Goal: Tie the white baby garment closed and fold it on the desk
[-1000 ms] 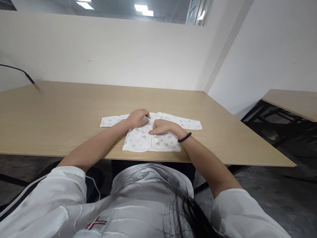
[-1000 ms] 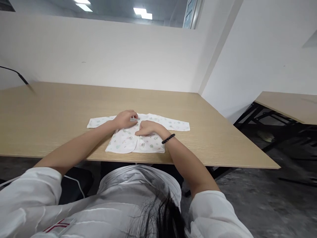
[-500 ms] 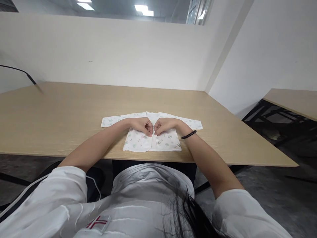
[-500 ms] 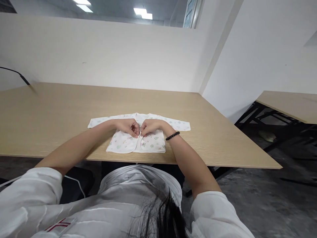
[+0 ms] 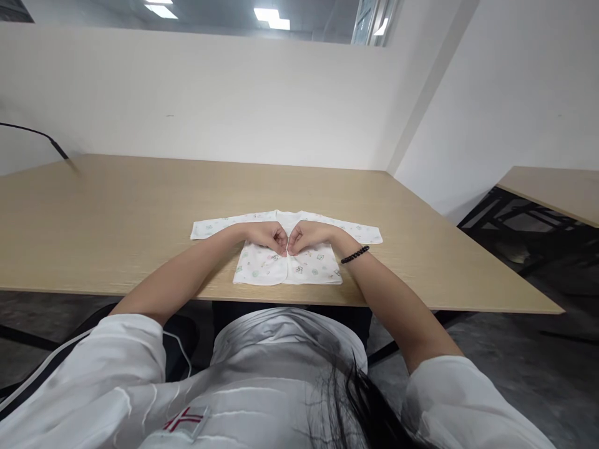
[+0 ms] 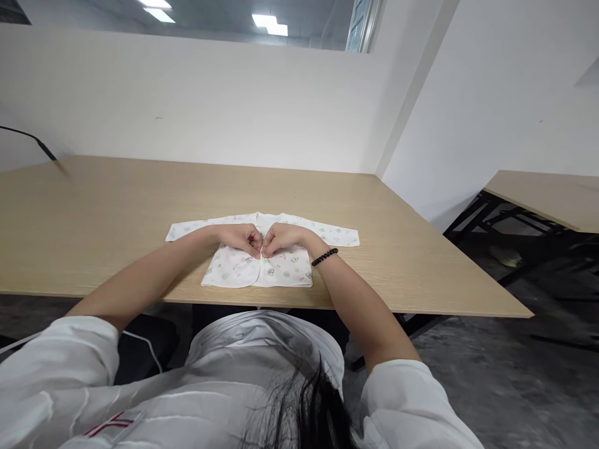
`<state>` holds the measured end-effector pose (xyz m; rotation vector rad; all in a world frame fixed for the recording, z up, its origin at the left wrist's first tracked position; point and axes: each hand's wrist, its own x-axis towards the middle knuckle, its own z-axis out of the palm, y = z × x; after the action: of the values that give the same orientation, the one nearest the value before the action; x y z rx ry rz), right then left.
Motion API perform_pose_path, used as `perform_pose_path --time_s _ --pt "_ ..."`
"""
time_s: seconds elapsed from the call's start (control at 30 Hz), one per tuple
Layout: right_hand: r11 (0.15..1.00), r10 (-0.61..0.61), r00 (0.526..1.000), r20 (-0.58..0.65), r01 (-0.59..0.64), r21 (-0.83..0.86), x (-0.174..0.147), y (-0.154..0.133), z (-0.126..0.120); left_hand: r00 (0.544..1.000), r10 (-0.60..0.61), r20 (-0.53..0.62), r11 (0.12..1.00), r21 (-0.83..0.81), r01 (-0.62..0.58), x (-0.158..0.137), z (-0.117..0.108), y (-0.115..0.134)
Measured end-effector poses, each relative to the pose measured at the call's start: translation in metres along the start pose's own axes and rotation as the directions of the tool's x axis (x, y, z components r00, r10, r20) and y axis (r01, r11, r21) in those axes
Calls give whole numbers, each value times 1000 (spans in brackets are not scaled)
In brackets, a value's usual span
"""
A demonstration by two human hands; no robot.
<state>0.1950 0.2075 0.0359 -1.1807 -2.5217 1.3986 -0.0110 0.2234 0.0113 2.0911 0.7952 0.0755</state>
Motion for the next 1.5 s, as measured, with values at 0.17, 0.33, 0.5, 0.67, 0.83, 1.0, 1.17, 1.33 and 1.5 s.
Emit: perform_pose_path --time_s 0.17,0.33,0.5,0.67,0.83,1.0,1.17,1.33,1.5 --pt "1000 -6 1000 -15 6 -4 5 5 4 997 -66 39 996 -54 68 -3 -1 8" --pt "999 35 998 -54 -38 -40 8 3 6 990 -127 57 985 -107 132 -5 0 17" --pt "995 79 995 -65 -82 -52 8 2 8 992 -118 42 986 -111 122 -4 0 15" --pt "998 62 998 -20 -62 -5 9 5 8 993 -110 39 985 -126 114 -5 -1 14" --pt "998 54 998 9 -55 40 9 5 5 989 -140 54 979 -139 147 -6 -1 16" --pt "994 59 997 40 -62 92 6 5 0 991 -123 47 989 -83 126 -5 -2 13" --pt "999 45 999 -7 -45 -27 8 9 1 992 -124 -19 992 5 124 -4 -1 11" --pt "996 13 972 -235 -34 -86 3 19 -17 943 -140 -302 982 76 170 -9 -14 1" --pt "902 190 755 -628 -387 -193 -22 53 -53 715 -202 -669 806 301 509 -22 -41 -33"
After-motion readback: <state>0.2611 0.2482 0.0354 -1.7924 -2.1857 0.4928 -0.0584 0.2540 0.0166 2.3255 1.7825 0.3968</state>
